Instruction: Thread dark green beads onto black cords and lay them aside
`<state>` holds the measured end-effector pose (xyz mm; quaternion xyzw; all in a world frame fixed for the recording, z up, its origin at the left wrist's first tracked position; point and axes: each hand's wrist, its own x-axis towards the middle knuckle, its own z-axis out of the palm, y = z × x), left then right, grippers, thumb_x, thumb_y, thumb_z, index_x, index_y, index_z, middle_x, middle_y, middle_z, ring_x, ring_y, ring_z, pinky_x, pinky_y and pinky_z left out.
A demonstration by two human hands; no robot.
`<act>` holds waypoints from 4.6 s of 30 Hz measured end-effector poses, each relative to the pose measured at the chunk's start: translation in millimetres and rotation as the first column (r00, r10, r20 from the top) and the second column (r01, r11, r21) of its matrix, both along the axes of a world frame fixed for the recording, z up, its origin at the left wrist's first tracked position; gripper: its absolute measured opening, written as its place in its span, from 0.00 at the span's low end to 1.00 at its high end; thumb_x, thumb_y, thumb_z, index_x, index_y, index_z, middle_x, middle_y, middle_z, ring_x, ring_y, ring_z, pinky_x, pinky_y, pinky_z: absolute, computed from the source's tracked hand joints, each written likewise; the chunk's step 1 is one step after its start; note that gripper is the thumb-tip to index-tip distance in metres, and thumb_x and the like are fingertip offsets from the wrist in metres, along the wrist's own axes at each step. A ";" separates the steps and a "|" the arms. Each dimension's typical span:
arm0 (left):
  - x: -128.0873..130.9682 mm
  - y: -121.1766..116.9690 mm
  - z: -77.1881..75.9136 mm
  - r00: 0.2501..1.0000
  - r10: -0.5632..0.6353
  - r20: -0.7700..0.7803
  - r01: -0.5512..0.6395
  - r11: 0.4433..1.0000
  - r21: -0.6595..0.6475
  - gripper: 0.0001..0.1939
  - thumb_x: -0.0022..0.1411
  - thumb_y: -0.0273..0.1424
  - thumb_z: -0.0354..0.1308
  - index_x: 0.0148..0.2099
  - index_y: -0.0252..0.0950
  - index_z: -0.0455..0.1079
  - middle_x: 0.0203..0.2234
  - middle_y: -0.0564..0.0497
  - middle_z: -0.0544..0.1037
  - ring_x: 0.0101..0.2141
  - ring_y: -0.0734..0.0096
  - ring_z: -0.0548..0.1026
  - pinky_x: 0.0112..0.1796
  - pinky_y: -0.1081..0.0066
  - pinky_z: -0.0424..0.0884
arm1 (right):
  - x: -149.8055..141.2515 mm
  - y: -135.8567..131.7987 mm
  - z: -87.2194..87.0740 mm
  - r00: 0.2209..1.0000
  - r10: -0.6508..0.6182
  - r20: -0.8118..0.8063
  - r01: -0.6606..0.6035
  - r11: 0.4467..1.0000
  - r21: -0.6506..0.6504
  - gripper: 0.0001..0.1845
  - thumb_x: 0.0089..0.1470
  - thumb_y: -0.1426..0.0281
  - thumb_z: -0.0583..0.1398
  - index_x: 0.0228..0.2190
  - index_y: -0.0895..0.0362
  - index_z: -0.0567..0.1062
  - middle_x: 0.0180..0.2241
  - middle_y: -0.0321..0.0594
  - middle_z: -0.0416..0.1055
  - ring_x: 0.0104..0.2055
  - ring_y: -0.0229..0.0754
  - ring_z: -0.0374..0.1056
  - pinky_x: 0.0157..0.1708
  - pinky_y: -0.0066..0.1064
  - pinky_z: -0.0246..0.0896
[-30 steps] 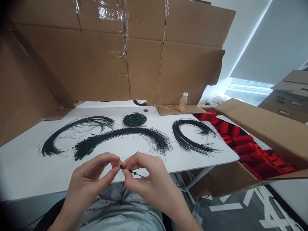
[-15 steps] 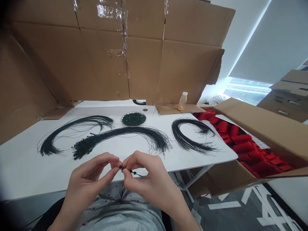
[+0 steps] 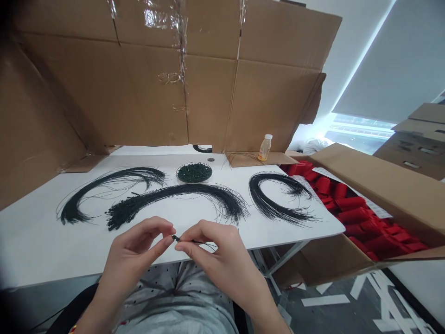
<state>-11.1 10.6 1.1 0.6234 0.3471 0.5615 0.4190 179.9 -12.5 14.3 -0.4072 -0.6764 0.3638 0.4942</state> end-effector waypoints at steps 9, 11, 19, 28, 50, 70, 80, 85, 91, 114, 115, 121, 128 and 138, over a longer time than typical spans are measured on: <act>-2.2 7.4 -4.4 0.985 -0.029 -0.171 0.046 0.995 0.092 0.06 0.65 0.26 0.63 0.35 0.41 0.78 0.30 0.51 0.80 0.33 0.67 0.76 0.35 0.70 0.70 | -2.1 8.4 -7.9 0.999 -0.042 -0.005 0.041 0.995 -0.095 0.07 0.59 0.64 0.68 0.33 0.55 0.79 0.26 0.34 0.74 0.27 0.37 0.65 0.27 0.29 0.60; -0.3 7.6 -6.4 0.981 0.003 -0.196 0.019 0.994 0.108 0.06 0.65 0.26 0.63 0.34 0.40 0.77 0.29 0.51 0.80 0.33 0.66 0.75 0.36 0.69 0.70 | -2.6 11.3 -8.7 0.999 -0.029 0.016 0.030 0.994 -0.104 0.06 0.60 0.65 0.66 0.34 0.54 0.77 0.25 0.32 0.69 0.26 0.36 0.60 0.27 0.29 0.56; 0.8 14.4 -11.3 0.994 0.006 -0.105 -0.016 0.995 -0.095 0.09 0.63 0.30 0.61 0.29 0.39 0.70 0.25 0.55 0.72 0.29 0.69 0.68 0.33 0.71 0.65 | -1.8 23.6 -12.6 0.991 0.110 -0.069 -0.125 0.958 -0.257 0.10 0.63 0.62 0.64 0.36 0.54 0.71 0.27 0.29 0.63 0.26 0.34 0.55 0.26 0.26 0.54; -10.1 23.5 -12.7 0.999 -0.010 0.044 0.021 0.966 -0.257 0.14 0.65 0.33 0.59 0.26 0.39 0.65 0.24 0.55 0.68 0.30 0.68 0.65 0.36 0.69 0.61 | 13.1 28.7 -11.0 0.989 0.138 -0.060 -0.150 0.938 -0.312 0.21 0.65 0.49 0.59 0.37 0.55 0.71 0.25 0.29 0.60 0.25 0.35 0.50 0.25 0.28 0.45; -7.3 28.9 -15.3 0.992 0.108 0.058 -0.087 0.954 -0.287 0.08 0.58 0.37 0.70 0.34 0.38 0.80 0.24 0.53 0.78 0.31 0.68 0.75 0.36 0.71 0.69 | 24.5 46.1 -20.3 0.923 0.086 -0.374 -0.238 0.893 -0.383 0.34 0.60 0.39 0.57 0.45 0.58 0.77 0.45 0.50 0.80 0.47 0.48 0.76 0.49 0.41 0.70; -24.9 27.4 -15.3 0.994 -0.018 -0.110 -0.002 0.984 -0.178 0.10 0.64 0.40 0.66 0.38 0.40 0.80 0.31 0.49 0.83 0.32 0.66 0.79 0.37 0.70 0.73 | 20.9 36.8 -13.4 0.975 0.204 -0.089 -0.223 0.913 -0.343 0.19 0.61 0.54 0.64 0.35 0.58 0.75 0.26 0.32 0.66 0.27 0.34 0.58 0.26 0.27 0.52; -12.8 192.6 17.1 0.503 0.172 -0.847 -0.087 0.985 0.149 0.12 0.71 0.37 0.59 0.50 0.34 0.76 0.45 0.45 0.81 0.45 0.58 0.79 0.48 0.54 0.75 | 82.5 27.8 -4.5 0.971 -0.188 -0.146 0.157 0.966 -0.205 0.20 0.60 0.51 0.66 0.31 0.56 0.72 0.22 0.27 0.50 0.23 0.33 0.43 0.22 0.29 0.36; 26.7 266.6 -7.3 0.377 0.084 -0.923 -0.045 0.996 0.072 0.18 0.70 0.36 0.61 0.59 0.36 0.71 0.55 0.43 0.76 0.49 0.57 0.78 0.47 0.53 0.78 | 85.3 27.2 -4.7 0.966 -0.196 -0.167 0.160 0.966 -0.204 0.21 0.58 0.51 0.67 0.31 0.56 0.74 0.22 0.27 0.50 0.23 0.32 0.42 0.22 0.29 0.35; 33.7 285.2 -25.4 0.384 0.007 -0.924 -0.029 1.000 -0.004 0.18 0.70 0.36 0.61 0.59 0.37 0.71 0.55 0.43 0.76 0.49 0.57 0.78 0.48 0.54 0.78 | 79.9 29.5 -1.2 0.967 -0.196 -0.165 0.163 0.967 -0.195 0.21 0.58 0.52 0.67 0.29 0.57 0.73 0.22 0.27 0.51 0.23 0.32 0.42 0.22 0.29 0.36; 18.4 50.2 18.7 0.979 -0.203 0.028 0.203 0.942 -0.269 0.06 0.53 0.34 0.74 0.33 0.40 0.82 0.28 0.53 0.83 0.32 0.73 0.78 0.37 0.78 0.74 | 41.9 25.3 4.5 0.982 -0.104 -0.155 0.078 0.983 -0.164 0.16 0.60 0.58 0.66 0.28 0.56 0.73 0.23 0.29 0.55 0.25 0.34 0.48 0.24 0.30 0.40; 18.2 49.1 19.2 0.978 -0.205 0.047 0.210 0.940 -0.269 0.05 0.54 0.34 0.74 0.33 0.40 0.82 0.27 0.54 0.82 0.31 0.74 0.77 0.36 0.79 0.74 | 41.2 25.0 4.5 0.985 -0.094 -0.144 0.069 0.983 -0.167 0.16 0.61 0.58 0.65 0.28 0.56 0.73 0.23 0.29 0.54 0.25 0.34 0.48 0.24 0.30 0.40; 20.8 36.7 22.3 0.983 -0.152 0.104 0.173 0.956 -0.238 0.03 0.54 0.31 0.73 0.30 0.40 0.82 0.28 0.54 0.82 0.31 0.74 0.77 0.36 0.79 0.74 | 33.0 22.1 0.5 0.982 0.021 -0.189 -0.051 0.986 -0.157 0.13 0.61 0.60 0.66 0.41 0.55 0.75 0.25 0.28 0.56 0.26 0.35 0.50 0.26 0.29 0.45; 25.7 23.1 11.5 0.981 -0.151 0.120 0.175 0.959 -0.224 0.02 0.54 0.31 0.73 0.31 0.42 0.84 0.28 0.51 0.84 0.32 0.68 0.81 0.36 0.75 0.77 | 13.9 12.6 1.0 0.983 -0.111 -0.144 0.086 0.982 -0.167 0.10 0.58 0.62 0.67 0.33 0.56 0.80 0.23 0.30 0.53 0.27 0.36 0.49 0.26 0.30 0.43; 25.6 12.9 -2.7 0.964 -0.049 0.262 0.121 0.956 -0.267 0.07 0.55 0.37 0.75 0.37 0.44 0.84 0.28 0.54 0.85 0.30 0.72 0.82 0.37 0.78 0.78 | 5.3 0.3 6.4 0.961 -0.186 -0.207 0.161 0.978 -0.133 0.02 0.53 0.70 0.64 0.29 0.55 0.76 0.27 0.35 0.69 0.26 0.36 0.57 0.23 0.28 0.47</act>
